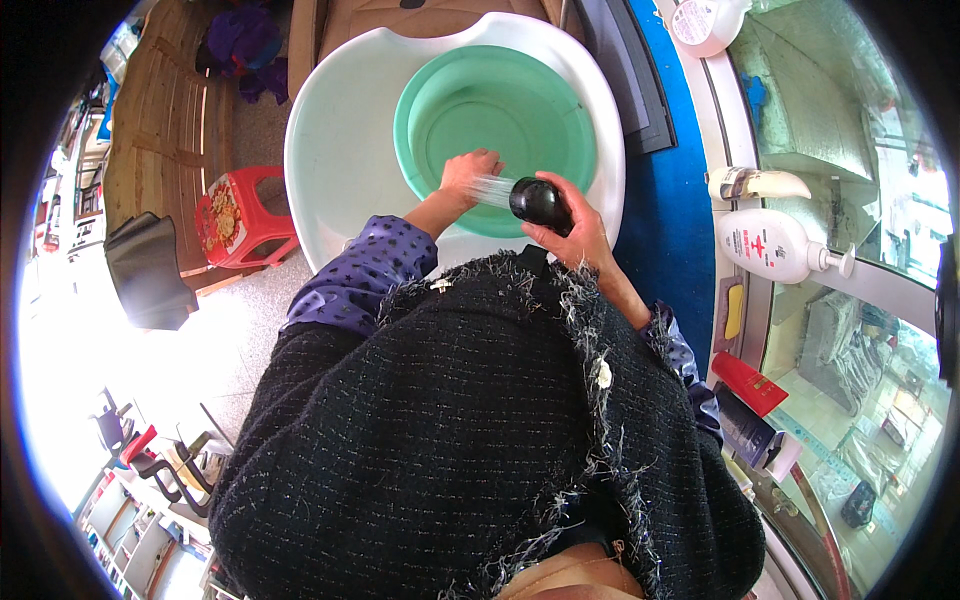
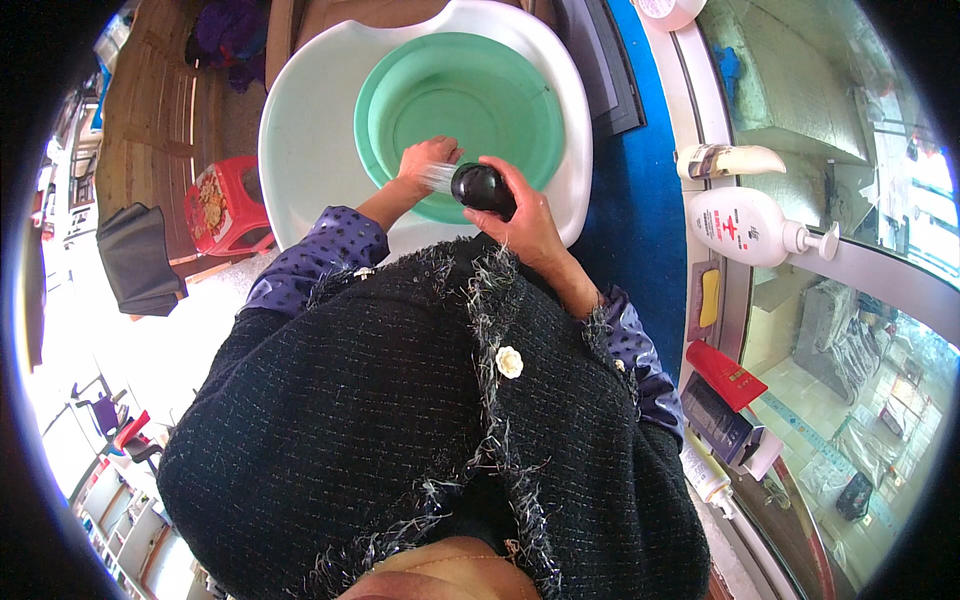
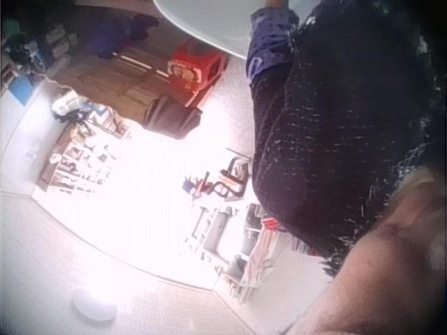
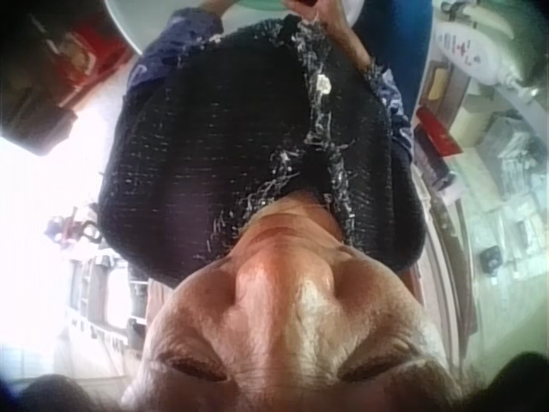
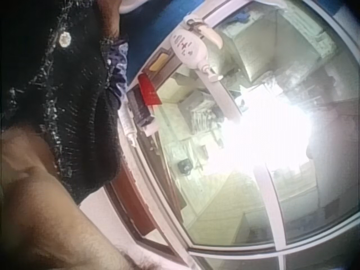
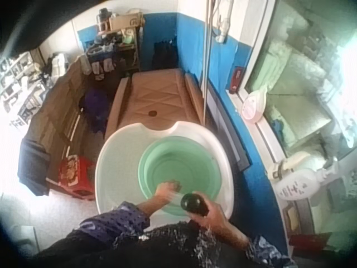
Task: The person carries a green plastic basin from a utility room, walks down a staircase, and places it in a salon sink. They then fill the basin with water using a handheld sprayer.
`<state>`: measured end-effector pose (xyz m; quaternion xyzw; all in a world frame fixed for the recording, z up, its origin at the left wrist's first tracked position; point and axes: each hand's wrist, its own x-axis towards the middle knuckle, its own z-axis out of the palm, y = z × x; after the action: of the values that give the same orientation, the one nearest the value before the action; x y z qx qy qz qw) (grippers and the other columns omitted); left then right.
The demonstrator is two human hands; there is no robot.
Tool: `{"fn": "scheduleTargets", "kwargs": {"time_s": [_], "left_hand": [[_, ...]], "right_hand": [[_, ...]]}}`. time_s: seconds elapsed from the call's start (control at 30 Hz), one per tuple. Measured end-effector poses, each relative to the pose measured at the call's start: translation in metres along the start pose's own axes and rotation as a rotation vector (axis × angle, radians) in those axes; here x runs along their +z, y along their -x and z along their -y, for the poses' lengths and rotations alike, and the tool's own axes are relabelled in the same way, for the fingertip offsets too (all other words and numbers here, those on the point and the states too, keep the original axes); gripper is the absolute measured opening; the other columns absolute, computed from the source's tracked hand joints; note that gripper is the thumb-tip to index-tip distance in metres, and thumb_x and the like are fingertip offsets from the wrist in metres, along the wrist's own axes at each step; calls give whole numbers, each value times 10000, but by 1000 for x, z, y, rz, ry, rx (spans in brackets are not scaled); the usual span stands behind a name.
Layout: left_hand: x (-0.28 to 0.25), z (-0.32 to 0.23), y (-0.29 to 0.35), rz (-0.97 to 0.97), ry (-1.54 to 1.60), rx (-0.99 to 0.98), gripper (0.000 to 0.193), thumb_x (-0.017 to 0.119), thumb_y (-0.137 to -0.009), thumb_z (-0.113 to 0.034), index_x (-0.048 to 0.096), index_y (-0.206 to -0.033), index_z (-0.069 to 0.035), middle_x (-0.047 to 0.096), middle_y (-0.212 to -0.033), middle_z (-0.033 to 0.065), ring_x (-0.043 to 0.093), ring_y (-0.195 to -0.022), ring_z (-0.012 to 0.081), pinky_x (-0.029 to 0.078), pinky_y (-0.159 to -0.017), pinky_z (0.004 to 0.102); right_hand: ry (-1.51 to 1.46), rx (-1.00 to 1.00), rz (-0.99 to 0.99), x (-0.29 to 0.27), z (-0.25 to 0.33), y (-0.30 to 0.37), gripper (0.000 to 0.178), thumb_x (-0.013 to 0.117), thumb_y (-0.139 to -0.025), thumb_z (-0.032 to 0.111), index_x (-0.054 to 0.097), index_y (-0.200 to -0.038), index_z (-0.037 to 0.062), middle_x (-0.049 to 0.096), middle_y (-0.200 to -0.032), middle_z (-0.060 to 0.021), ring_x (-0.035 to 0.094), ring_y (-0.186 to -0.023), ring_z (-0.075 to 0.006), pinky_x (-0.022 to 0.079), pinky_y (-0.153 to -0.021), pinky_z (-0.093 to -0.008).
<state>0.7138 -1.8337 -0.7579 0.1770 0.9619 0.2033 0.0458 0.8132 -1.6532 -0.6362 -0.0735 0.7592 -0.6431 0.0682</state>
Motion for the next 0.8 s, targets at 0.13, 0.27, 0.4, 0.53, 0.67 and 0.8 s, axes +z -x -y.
{"fn": "scheduleTargets", "kwargs": {"time_s": [0.13, 0.27, 0.4, 0.53, 0.67, 0.8], "left_hand": [[1, 0, 0, -6, -15, 10, 264, 487, -841, -343, 557, -785, -95, 585, -788, 108, 591, -729, 332, 482, -613, 442], [2, 0, 1, -18, -21, 23, 262, 492, -840, -342, 561, -786, -95, 584, -783, 111, 593, -725, 331, 487, -609, 437], [1, -1, 1, -11, -37, 18, 246, 505, -833, -327, 565, -784, -93, 586, -774, 104, 598, -730, 322, 489, -612, 435], [0, -2, 4, -47, -144, 105, 241, 517, -823, -319, 570, -778, -89, 589, -755, 93, 604, -728, 300, 489, -618, 416], [3, 2, 2, -130, -305, 247, 237, 528, -824, -310, 580, -767, -85, 585, -721, 106, 602, -710, 267, 482, -597, 386], [8, 8, -12, 204, 439, -336, 296, 490, -871, -340, 580, -786, -71, 600, -736, 107, 603, -739, 258, 473, -679, 381]], "right_hand": [[34, -22, 11, 0, 1, 0, 588, 722, -689, 96, 446, -1207, 52, 574, -1031, -101, 539, -920, -126, 447, -819, -282], [22, 10, 37, -1, 3, 1, 589, 724, -690, 103, 447, -1207, 54, 573, -1035, -101, 538, -929, -129, 444, -825, -282], [33, 17, 45, 0, 7, 2, 590, 726, -690, 111, 448, -1208, 58, 572, -1031, -101, 539, -926, -131, 442, -825, -284], [86, 5, 39, 3, 9, 2, 590, 727, -693, 123, 448, -1209, 64, 570, -1025, -107, 543, -915, -134, 447, -813, -288], [78, -31, 34, 3, 5, 4, 589, 728, -694, 142, 450, -1206, 65, 578, -1008, -115, 559, -901, -154, 452, -804, -296], [47, -37, -137, -3, -11, -9, 570, 717, -707, 152, 445, -1197, 45, 586, -996, -126, 578, -893, -184, 456, -801, -308]]}}
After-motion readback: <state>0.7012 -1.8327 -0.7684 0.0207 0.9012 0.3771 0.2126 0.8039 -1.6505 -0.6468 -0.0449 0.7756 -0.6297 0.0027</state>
